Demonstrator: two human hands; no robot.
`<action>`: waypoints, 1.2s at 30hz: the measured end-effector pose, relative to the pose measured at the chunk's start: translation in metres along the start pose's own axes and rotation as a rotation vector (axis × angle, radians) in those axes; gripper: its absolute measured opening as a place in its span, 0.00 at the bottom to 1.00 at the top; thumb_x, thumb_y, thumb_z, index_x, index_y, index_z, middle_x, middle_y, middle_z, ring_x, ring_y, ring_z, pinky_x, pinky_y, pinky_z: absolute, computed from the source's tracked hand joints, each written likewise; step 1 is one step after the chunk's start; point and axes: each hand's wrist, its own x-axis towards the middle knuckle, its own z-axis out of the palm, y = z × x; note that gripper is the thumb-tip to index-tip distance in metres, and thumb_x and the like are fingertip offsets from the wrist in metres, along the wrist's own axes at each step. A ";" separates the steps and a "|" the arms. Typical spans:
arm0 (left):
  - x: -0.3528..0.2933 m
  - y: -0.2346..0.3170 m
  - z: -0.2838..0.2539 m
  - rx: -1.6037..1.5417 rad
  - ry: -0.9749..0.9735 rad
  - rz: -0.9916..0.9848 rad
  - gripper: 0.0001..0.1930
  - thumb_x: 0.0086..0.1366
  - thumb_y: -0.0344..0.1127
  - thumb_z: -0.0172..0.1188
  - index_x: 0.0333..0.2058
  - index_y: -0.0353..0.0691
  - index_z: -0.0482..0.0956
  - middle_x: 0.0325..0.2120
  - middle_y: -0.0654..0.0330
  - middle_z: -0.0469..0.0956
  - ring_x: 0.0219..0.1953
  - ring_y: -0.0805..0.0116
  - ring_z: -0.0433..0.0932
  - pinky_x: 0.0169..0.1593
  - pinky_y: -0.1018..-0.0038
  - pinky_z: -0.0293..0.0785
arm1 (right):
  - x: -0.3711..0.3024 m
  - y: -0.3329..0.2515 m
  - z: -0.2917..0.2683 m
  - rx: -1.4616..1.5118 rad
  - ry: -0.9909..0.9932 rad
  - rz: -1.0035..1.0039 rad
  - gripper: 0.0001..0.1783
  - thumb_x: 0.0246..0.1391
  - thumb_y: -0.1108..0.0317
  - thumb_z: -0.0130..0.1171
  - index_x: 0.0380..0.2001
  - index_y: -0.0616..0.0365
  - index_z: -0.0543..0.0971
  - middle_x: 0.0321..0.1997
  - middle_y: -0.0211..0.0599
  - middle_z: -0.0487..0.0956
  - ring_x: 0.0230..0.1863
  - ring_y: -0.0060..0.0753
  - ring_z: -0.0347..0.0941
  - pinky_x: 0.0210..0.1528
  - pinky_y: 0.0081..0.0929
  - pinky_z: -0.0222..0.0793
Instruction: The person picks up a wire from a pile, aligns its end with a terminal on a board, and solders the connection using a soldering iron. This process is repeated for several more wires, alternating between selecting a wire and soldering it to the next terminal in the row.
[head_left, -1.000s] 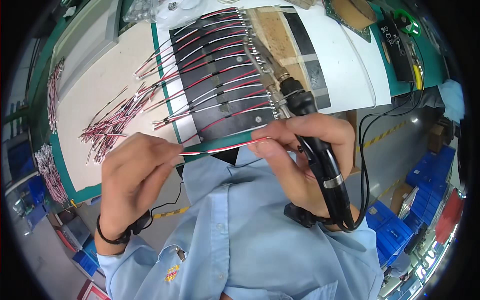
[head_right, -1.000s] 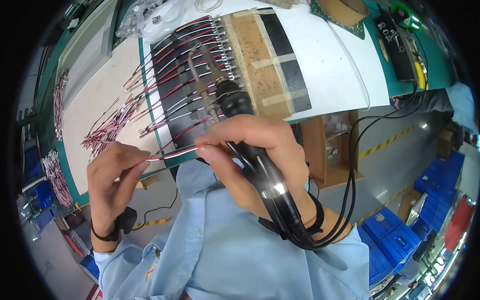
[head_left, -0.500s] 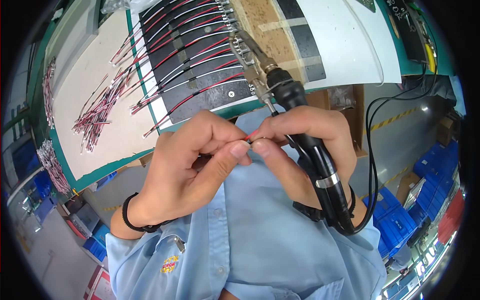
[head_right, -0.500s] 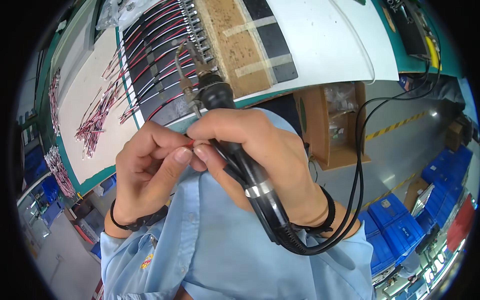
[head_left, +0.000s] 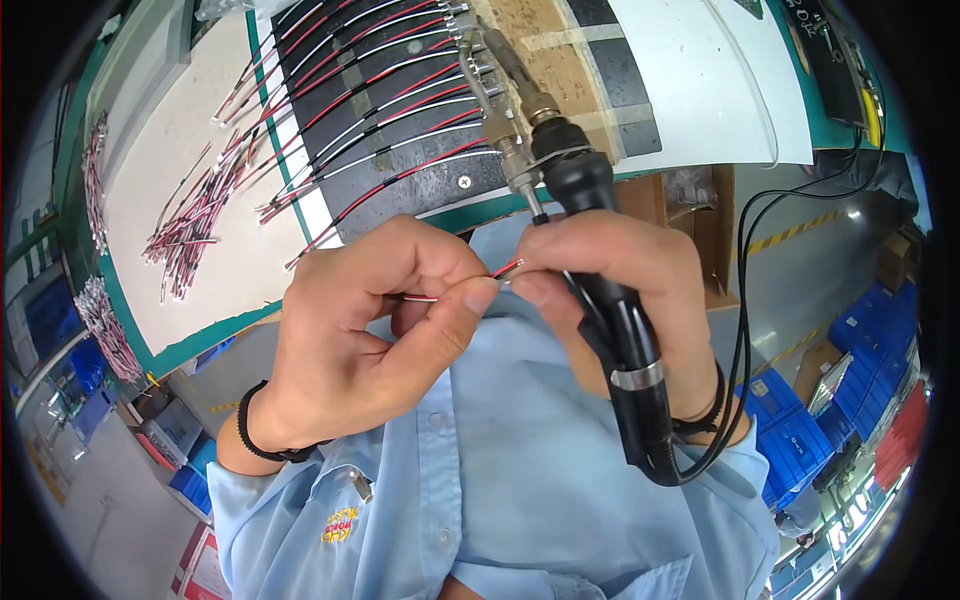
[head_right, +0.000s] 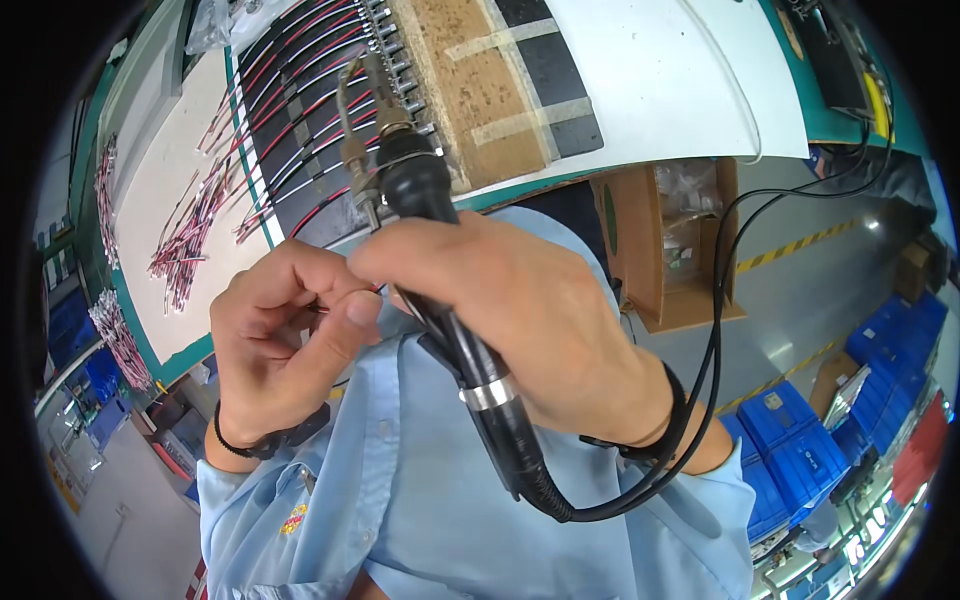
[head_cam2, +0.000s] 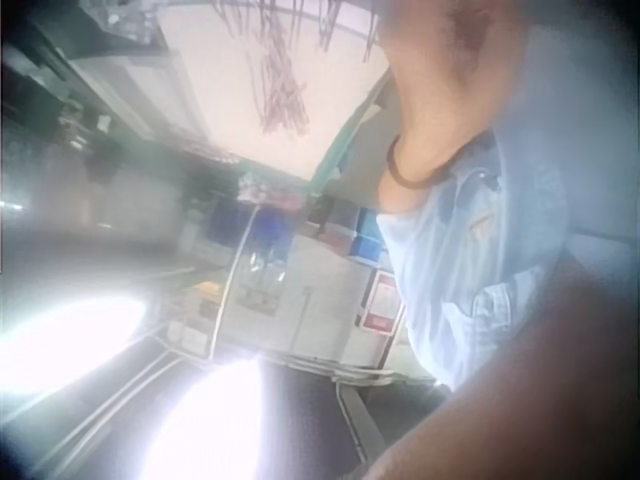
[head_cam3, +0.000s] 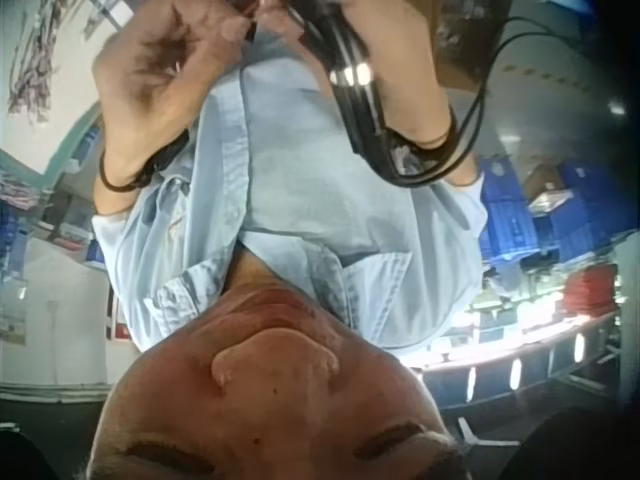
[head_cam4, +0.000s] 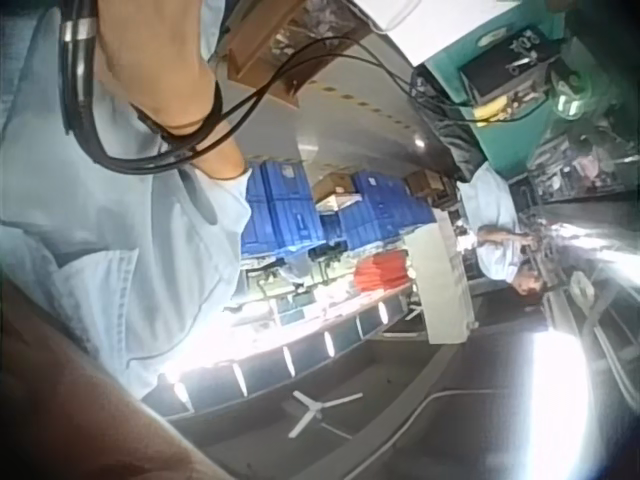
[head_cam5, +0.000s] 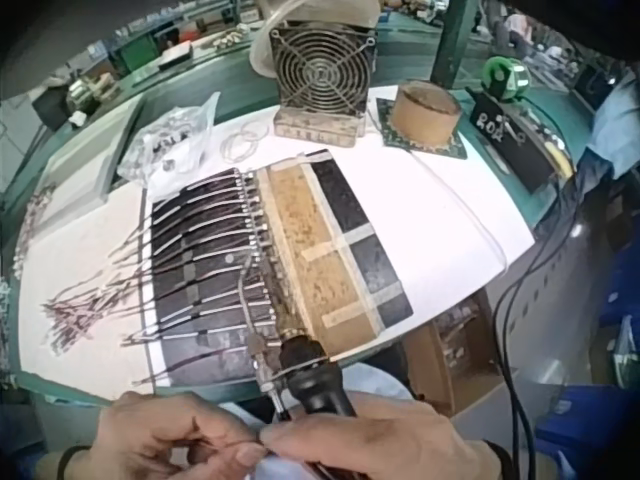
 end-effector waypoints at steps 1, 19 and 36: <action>0.000 0.001 -0.002 0.027 -0.010 0.003 0.03 0.64 0.25 0.63 0.33 0.33 0.77 0.21 0.68 0.76 0.19 0.87 0.64 0.20 0.84 0.57 | 0.000 -0.002 -0.003 -0.034 -0.040 0.029 0.17 0.49 0.86 0.64 0.42 0.64 0.74 0.35 0.47 0.81 0.35 0.36 0.81 0.38 0.28 0.76; 0.049 0.002 -0.018 -0.041 -0.041 -0.437 0.03 0.65 0.25 0.62 0.32 0.31 0.78 0.23 0.65 0.78 0.26 0.82 0.74 0.31 0.85 0.67 | -0.028 0.020 -0.011 -0.421 0.306 0.021 0.34 0.62 0.50 0.58 0.58 0.66 0.60 0.35 0.52 0.80 0.35 0.38 0.80 0.41 0.31 0.75; 0.078 0.003 -0.030 0.027 -0.214 -0.586 0.06 0.64 0.28 0.63 0.30 0.31 0.80 0.19 0.61 0.79 0.19 0.83 0.74 0.20 0.84 0.67 | -0.052 0.025 -0.017 0.028 0.252 -0.166 0.30 0.62 0.51 0.58 0.53 0.67 0.65 0.25 0.51 0.78 0.25 0.42 0.78 0.26 0.32 0.74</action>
